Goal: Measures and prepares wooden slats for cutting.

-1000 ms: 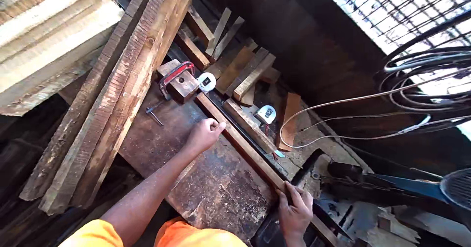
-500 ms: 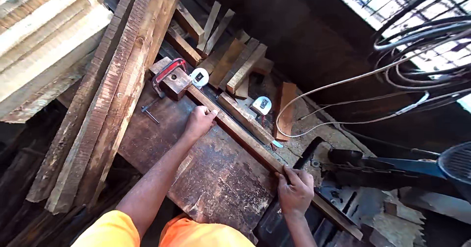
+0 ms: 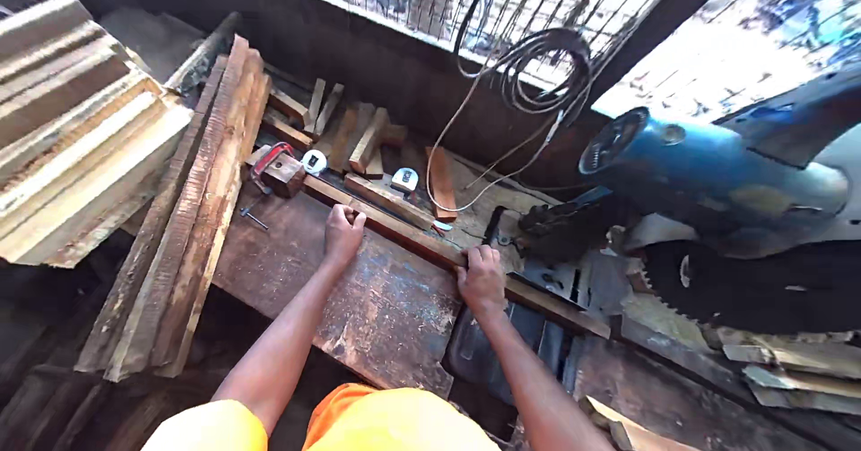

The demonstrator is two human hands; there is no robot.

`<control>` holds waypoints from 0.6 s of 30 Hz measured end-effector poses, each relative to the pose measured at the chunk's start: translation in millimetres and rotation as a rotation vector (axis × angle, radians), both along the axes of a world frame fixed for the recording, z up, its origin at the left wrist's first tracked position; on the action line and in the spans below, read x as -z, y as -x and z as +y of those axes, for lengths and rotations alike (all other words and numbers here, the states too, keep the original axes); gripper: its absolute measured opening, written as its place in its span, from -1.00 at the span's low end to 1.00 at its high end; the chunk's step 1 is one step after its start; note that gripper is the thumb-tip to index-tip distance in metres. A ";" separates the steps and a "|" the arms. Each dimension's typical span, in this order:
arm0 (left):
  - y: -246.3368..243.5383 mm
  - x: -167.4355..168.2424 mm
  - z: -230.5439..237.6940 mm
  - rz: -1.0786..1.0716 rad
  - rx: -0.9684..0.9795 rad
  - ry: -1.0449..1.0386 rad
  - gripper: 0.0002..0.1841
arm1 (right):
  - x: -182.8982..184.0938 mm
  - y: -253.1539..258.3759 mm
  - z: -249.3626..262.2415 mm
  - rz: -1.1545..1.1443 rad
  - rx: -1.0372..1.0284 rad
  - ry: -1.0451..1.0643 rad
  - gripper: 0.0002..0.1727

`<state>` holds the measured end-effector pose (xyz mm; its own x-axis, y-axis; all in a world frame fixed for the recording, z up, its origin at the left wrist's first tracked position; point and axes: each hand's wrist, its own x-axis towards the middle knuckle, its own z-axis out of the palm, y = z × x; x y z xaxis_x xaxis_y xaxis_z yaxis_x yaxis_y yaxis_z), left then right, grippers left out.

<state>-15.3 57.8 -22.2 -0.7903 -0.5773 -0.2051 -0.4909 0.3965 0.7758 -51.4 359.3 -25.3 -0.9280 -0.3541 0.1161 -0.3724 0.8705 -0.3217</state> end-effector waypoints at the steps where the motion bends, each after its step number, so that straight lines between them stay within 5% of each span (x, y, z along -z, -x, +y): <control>1: -4.4 0.3 4.7 0.033 -0.035 -0.015 -0.48 | 2.1 -0.9 2.7 0.008 -0.022 0.000 -0.64; 7: -7.6 -6.6 -37.6 0.164 -0.308 0.048 -0.17 | -5.4 -3.5 12.2 -0.101 -0.065 0.039 -0.65; 14: 13.3 9.5 -94.9 0.099 -0.060 0.017 -0.08 | -4.2 10.9 21.1 -0.195 -0.105 0.164 -0.67; 18: 21.2 21.9 -95.2 0.203 -0.186 -0.039 -0.11 | 2.9 14.8 21.9 -0.143 -0.106 0.209 -0.70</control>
<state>-36.5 -37.4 -44.1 -0.6988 -0.7111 -0.0784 -0.3855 0.2820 0.8785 -66.3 381.1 -28.2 -0.8994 -0.4319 0.0670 -0.3953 0.7385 -0.5462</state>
